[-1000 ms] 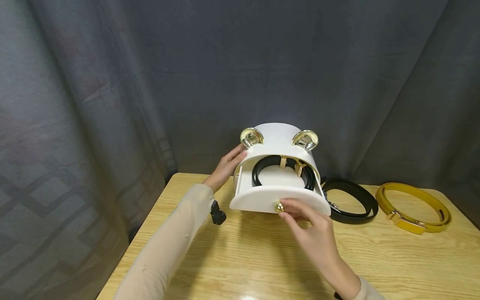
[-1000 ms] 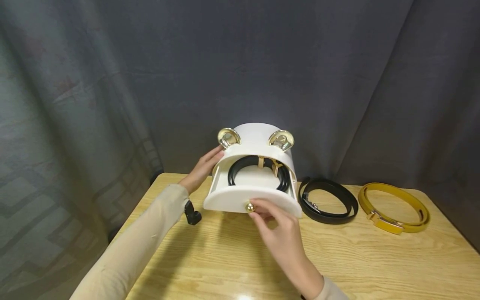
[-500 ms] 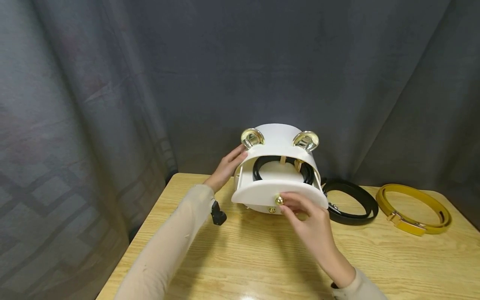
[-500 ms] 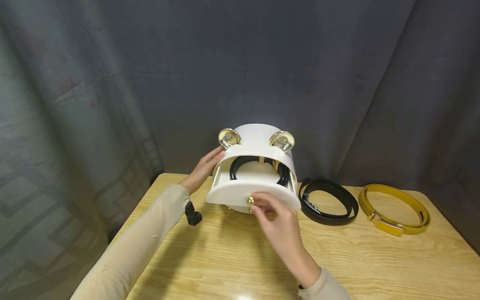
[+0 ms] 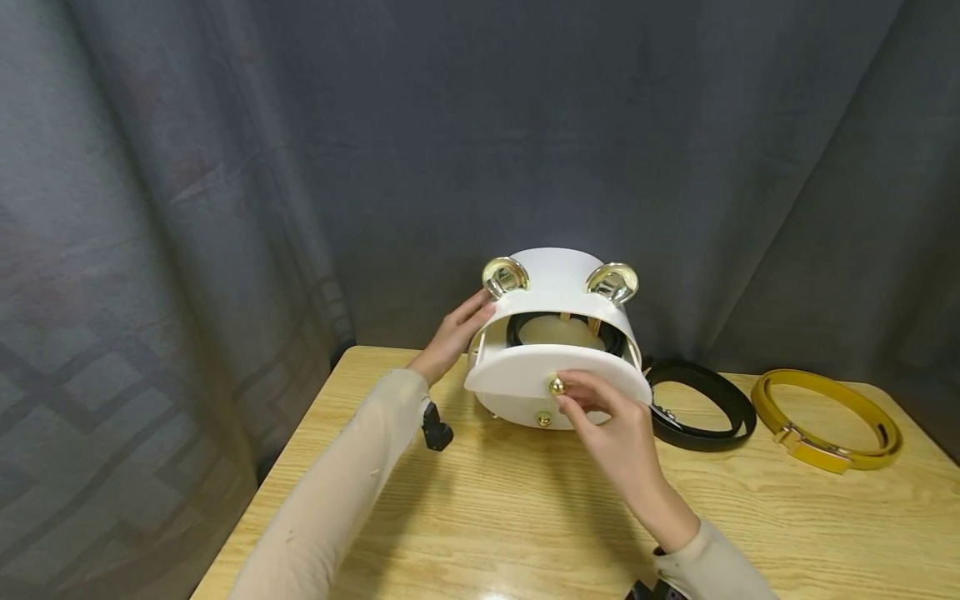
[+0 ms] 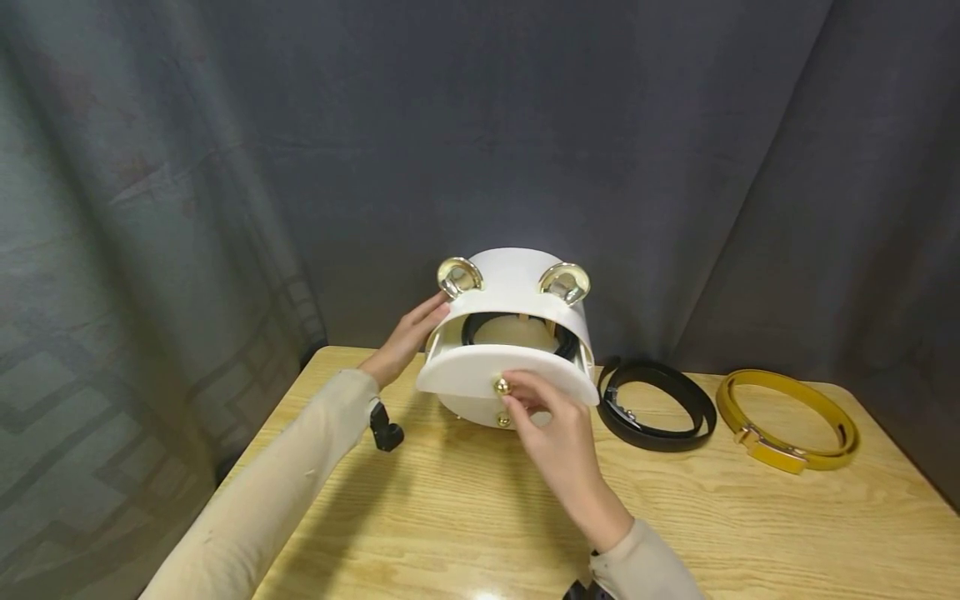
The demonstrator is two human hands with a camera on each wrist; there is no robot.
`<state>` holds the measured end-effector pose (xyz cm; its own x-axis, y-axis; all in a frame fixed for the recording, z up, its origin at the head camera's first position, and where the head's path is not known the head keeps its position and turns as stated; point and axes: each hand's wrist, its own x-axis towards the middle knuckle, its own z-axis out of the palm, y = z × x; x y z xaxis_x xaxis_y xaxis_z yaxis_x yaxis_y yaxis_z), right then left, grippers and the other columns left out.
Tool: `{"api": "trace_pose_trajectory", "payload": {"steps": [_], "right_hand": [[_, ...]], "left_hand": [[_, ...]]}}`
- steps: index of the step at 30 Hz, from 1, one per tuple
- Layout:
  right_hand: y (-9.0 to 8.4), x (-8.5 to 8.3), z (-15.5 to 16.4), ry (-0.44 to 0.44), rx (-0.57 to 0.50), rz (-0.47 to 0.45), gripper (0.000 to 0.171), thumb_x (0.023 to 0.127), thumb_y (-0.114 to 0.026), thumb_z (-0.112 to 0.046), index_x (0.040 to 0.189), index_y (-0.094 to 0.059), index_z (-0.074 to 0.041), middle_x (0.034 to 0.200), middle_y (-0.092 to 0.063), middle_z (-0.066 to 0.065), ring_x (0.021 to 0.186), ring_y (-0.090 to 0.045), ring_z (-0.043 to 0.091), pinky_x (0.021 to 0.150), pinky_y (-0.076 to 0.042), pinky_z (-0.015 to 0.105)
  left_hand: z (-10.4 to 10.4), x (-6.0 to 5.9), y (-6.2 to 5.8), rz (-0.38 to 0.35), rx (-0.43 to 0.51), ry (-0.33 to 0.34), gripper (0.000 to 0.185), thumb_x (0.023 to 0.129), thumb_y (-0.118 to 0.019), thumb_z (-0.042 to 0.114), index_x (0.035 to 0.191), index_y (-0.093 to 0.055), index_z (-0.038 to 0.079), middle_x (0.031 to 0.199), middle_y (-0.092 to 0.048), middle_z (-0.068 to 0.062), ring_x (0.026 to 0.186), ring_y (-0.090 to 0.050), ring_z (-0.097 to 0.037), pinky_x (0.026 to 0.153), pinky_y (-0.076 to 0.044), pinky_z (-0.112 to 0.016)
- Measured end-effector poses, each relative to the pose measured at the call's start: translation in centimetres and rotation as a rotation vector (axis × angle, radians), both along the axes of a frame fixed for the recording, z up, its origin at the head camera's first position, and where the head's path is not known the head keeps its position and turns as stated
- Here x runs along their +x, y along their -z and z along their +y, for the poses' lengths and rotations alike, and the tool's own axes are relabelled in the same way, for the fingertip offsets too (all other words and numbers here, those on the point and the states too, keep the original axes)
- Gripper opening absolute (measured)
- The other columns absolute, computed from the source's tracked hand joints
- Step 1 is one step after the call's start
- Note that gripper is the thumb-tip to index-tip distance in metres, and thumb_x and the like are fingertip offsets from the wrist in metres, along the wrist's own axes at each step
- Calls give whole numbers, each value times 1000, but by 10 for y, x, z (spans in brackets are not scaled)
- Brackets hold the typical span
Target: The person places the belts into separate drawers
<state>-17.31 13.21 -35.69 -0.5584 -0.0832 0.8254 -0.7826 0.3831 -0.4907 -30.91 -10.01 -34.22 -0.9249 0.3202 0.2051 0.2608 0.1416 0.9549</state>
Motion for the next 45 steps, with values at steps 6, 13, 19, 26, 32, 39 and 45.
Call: {"api": "trace_pose_trajectory", "payload": {"steps": [6,13,19,26,32,39,45], "right_hand": [[2,-10,-1,22,6,25,39,76,-78,14,110,-73,-4,85,-75,6,65,-70,17,63,-53,15],[2,-21,-2,27,5,35,37,76,-79,14,109,-73,-2,85,-75,7,64,-69,18,63,-53,16],[1,-29,-2,32,9,39,35,77,-79,11,109,-73,-2,85,-75,8,63,-70,19,62,-53,16],[1,-37,0,51,18,42,33,78,-79,9,109,-73,-3,86,-75,7,64,-70,19,63,-52,14],[2,-43,2,51,25,47,32,78,-78,10,108,-73,-1,86,-75,8,64,-69,18,63,-52,15],[4,-51,4,61,41,56,32,79,-78,11,108,-72,-1,86,-74,8,65,-69,18,63,-52,14],[5,-56,4,39,29,49,31,80,-76,11,108,-72,-1,91,-74,9,66,-69,19,64,-52,14]], "left_hand": [[0,-2,1,7,-8,-5,55,105,-48,36,156,-33,20,161,-26,3,148,-22,-16,118,-24,-40],[0,-3,1,2,-13,-4,56,105,-48,38,156,-33,23,161,-26,4,148,-22,-17,118,-24,-41],[0,-4,0,-2,-10,-2,55,105,-48,38,156,-33,24,161,-26,5,148,-22,-16,118,-24,-41],[2,-3,0,-8,23,12,55,105,-48,35,156,-31,22,162,-24,3,149,-19,-17,119,-21,-40],[2,-2,0,-8,20,7,55,105,-49,36,156,-32,22,161,-26,4,148,-21,-15,119,-23,-38],[3,-3,1,0,3,-20,55,105,-50,37,156,-34,22,160,-28,5,147,-22,-15,119,-23,-39],[4,-1,0,11,7,-41,54,104,-50,36,155,-37,22,160,-30,7,147,-24,-14,118,-23,-38]]}}
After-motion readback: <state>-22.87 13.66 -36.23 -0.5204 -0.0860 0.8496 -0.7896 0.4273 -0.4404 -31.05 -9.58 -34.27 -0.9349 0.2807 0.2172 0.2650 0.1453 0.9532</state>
